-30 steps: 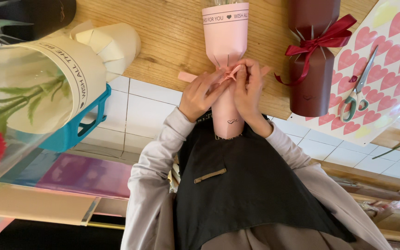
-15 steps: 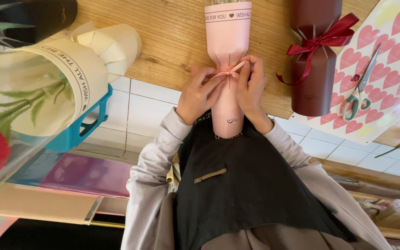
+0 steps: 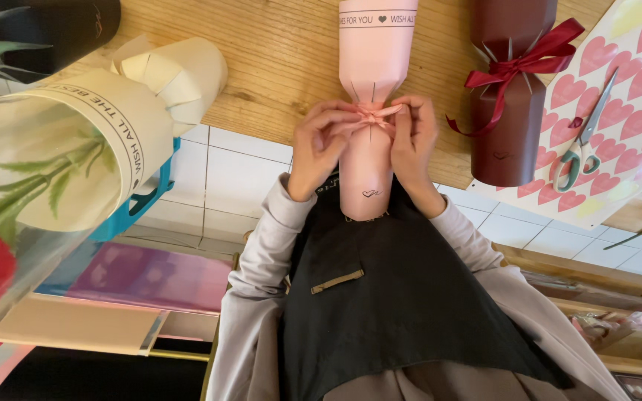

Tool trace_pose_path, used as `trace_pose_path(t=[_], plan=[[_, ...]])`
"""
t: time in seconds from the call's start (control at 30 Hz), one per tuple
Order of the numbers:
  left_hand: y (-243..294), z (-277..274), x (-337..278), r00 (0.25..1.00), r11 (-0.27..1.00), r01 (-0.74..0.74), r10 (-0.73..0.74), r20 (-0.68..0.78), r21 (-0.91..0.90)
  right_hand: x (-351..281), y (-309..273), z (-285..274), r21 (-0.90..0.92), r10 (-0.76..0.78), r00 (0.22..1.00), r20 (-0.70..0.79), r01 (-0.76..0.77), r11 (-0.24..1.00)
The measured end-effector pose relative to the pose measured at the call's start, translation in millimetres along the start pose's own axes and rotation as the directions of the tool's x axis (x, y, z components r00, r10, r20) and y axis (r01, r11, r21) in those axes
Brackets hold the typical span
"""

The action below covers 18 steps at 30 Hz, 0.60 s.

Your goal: The person cuts a length of pink ribbon from a spool using shears, then ties the ribbon into a bow around a small pink-wrapped bouquet and trims the ribbon ends.

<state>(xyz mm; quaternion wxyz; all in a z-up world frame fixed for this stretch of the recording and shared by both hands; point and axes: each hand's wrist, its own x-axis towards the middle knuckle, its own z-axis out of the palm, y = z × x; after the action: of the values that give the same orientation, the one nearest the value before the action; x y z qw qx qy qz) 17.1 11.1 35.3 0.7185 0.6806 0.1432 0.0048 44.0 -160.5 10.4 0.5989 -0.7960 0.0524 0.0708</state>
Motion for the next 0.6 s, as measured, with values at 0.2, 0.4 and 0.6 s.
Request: trace_pose_path(t=[0.2,0.4,0.6], plan=[[-25,10,1,0.92,0.92,0.342,-0.37,-0.13,-0.194,-2,-25,8,0.32,0.318,0.947,-0.044,-0.288,0.903],[-29,16,1,0.895,0.891,0.375,-0.42,-0.153,-0.255,-2,17,1,0.267,0.186,0.982,-0.025,-0.173,0.948],[-28,18,5,0.874,0.856,0.366,-0.451,-0.18,-0.366,-5,-7,7,0.318,0.168,0.983,-0.068,-0.138,0.938]])
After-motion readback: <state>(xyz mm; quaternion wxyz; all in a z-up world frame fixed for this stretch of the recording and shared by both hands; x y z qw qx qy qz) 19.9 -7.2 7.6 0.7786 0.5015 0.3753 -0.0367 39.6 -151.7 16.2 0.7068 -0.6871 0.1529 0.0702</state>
